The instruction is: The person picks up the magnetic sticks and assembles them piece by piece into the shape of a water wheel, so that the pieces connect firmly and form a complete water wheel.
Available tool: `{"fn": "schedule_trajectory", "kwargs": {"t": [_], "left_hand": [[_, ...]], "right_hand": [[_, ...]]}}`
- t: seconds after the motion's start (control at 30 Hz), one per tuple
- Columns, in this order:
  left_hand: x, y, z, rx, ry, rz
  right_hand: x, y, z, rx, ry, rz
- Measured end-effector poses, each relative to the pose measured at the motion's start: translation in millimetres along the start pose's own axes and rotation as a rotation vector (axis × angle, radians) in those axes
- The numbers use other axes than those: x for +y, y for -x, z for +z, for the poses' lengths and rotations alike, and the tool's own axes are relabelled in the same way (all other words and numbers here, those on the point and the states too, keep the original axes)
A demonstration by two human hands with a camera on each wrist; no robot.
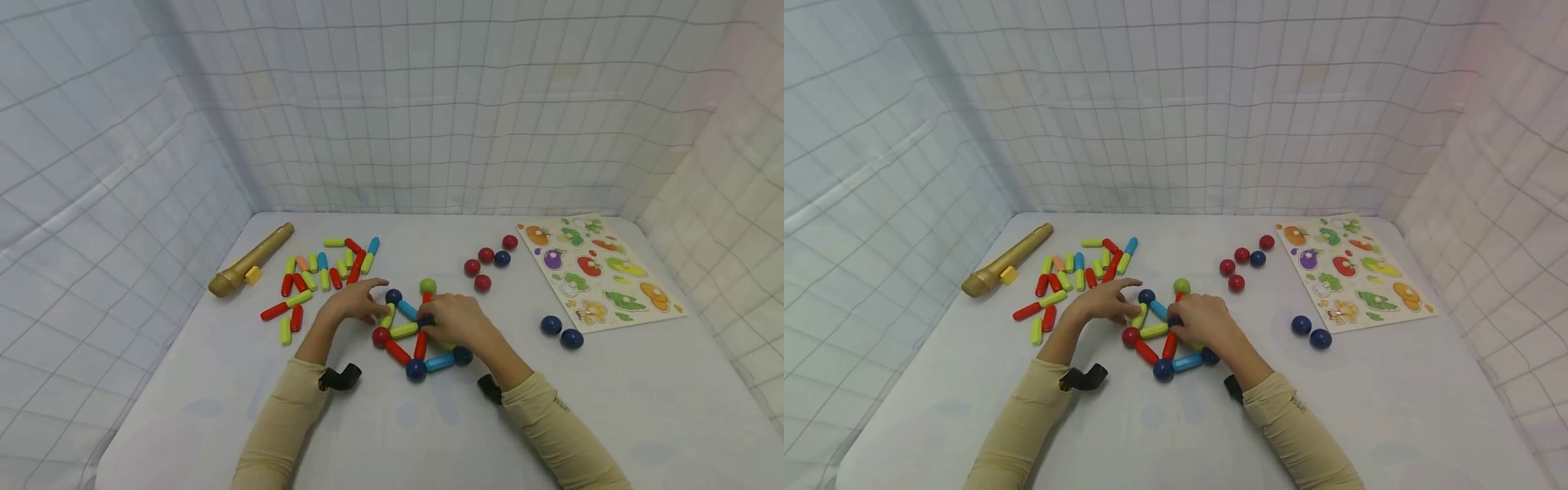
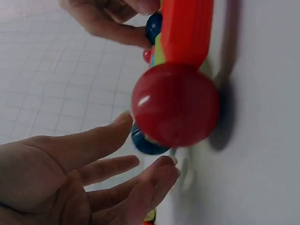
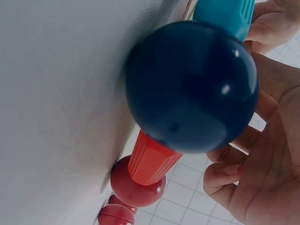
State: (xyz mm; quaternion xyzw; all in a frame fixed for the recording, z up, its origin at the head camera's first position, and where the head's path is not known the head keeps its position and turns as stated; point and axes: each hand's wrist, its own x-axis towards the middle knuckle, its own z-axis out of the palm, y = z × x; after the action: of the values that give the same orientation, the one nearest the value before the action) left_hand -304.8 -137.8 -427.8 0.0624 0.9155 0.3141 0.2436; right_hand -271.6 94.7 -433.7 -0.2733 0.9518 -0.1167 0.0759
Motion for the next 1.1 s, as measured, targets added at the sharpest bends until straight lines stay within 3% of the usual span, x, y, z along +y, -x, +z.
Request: {"fn": "schedule_trajectory", "kwargs": {"t": [0.13,0.3,0.4,0.5,0.77,0.97,1.1], "left_hand": [[-13.1,19.2,-16.6,0.177,-0.148,-0.086],[-39.7,50.6,-26.9,0.406,-0.362,-0.301],[-52.3,61.2,-29.1,0.431,-0.422,-0.405],[-59.1,64.5,-30.3,0.392,-0.432,-0.443],[-65.9,56.2,-25.4,0.341,-0.446,-0.423],[-61.5,52.5,-19.3,0.393,-0.448,-0.346],[-49.7,50.9,-19.4,0.367,-0.372,-0.272]], "right_hand": [[-0.3,0.3,2.4,0.007,-0.015,0.006],[-2.1,1.7,6.1,0.040,0.009,-0.012],[-3.1,1.3,4.7,0.059,0.029,0.002],[-3.7,1.2,3.9,0.069,0.050,0.021],[-6.7,3.8,5.8,0.102,0.111,0.002],[-7.5,5.3,6.2,0.112,0.088,-0.023],[-6.5,4.6,5.8,0.115,0.066,-0.069]]}}
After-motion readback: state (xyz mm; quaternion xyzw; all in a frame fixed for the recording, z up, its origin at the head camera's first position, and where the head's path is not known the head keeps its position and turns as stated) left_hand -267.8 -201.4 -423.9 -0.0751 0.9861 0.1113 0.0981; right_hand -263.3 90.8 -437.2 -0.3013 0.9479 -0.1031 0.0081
